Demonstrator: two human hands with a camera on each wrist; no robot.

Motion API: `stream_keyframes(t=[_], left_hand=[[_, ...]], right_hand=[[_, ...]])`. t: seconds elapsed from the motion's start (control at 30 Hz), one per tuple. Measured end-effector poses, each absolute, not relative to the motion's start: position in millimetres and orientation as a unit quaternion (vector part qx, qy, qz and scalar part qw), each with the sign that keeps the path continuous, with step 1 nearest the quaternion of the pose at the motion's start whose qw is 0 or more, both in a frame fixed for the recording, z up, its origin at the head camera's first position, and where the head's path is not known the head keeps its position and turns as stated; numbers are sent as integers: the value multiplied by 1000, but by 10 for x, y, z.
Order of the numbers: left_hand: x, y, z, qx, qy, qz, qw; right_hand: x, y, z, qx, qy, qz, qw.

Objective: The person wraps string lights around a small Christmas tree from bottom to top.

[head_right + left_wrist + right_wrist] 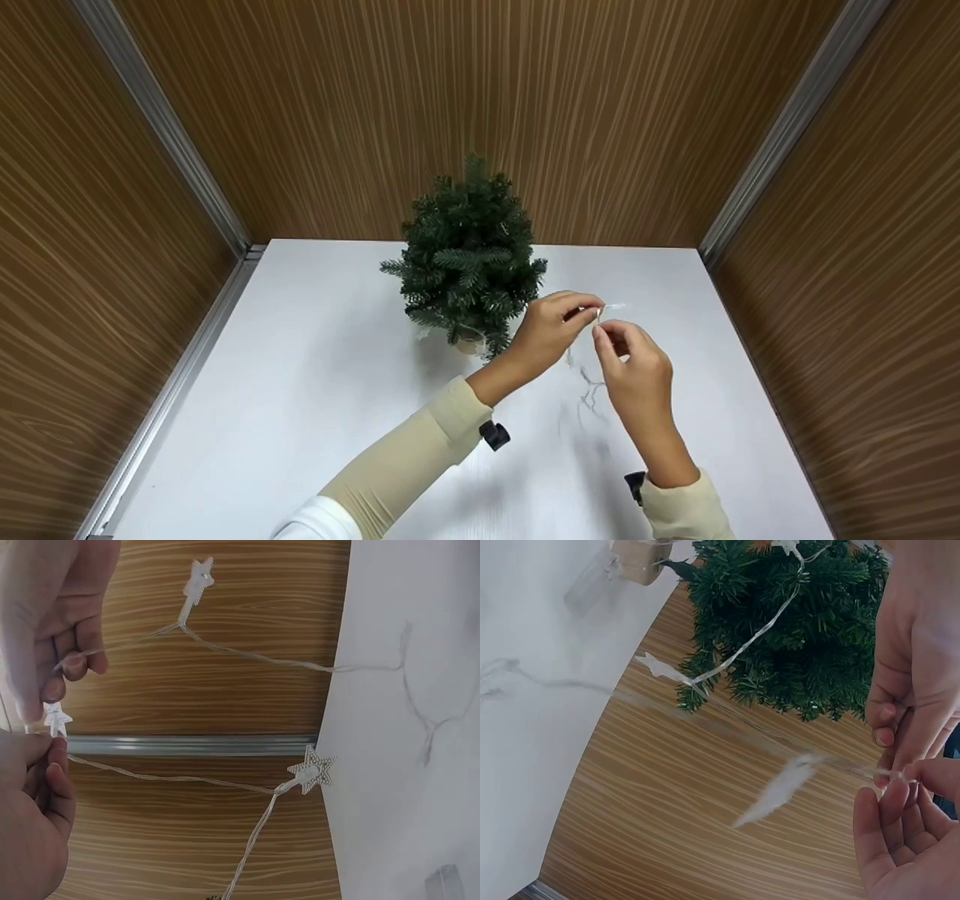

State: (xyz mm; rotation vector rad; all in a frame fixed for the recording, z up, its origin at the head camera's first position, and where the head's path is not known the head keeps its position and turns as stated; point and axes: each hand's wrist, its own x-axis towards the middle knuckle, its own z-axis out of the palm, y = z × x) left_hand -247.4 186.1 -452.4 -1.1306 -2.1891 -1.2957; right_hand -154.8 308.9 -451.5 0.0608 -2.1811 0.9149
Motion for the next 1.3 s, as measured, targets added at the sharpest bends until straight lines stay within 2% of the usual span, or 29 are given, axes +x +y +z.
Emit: stream_keyframes(t=[0.23, 0.6, 1.0, 1.3], left_hand=[[-2511, 1901, -4422, -360, -751, -542, 111], [-2663, 1931, -4223, -299, -710, -635, 54], [-2770, 1957, -4045, -286, -707, -646, 42], [-2883, 2019, -3843, -281, -704, -651, 41]], right_hand=[[-1496, 3113, -4586, 87, -842, 352, 400], [-1442, 3123, -4694, 122, -826, 361, 416], [-1416, 3112, -4673, 113, -809, 388, 428], [-1365, 3032, -4595, 95, -793, 393, 456]])
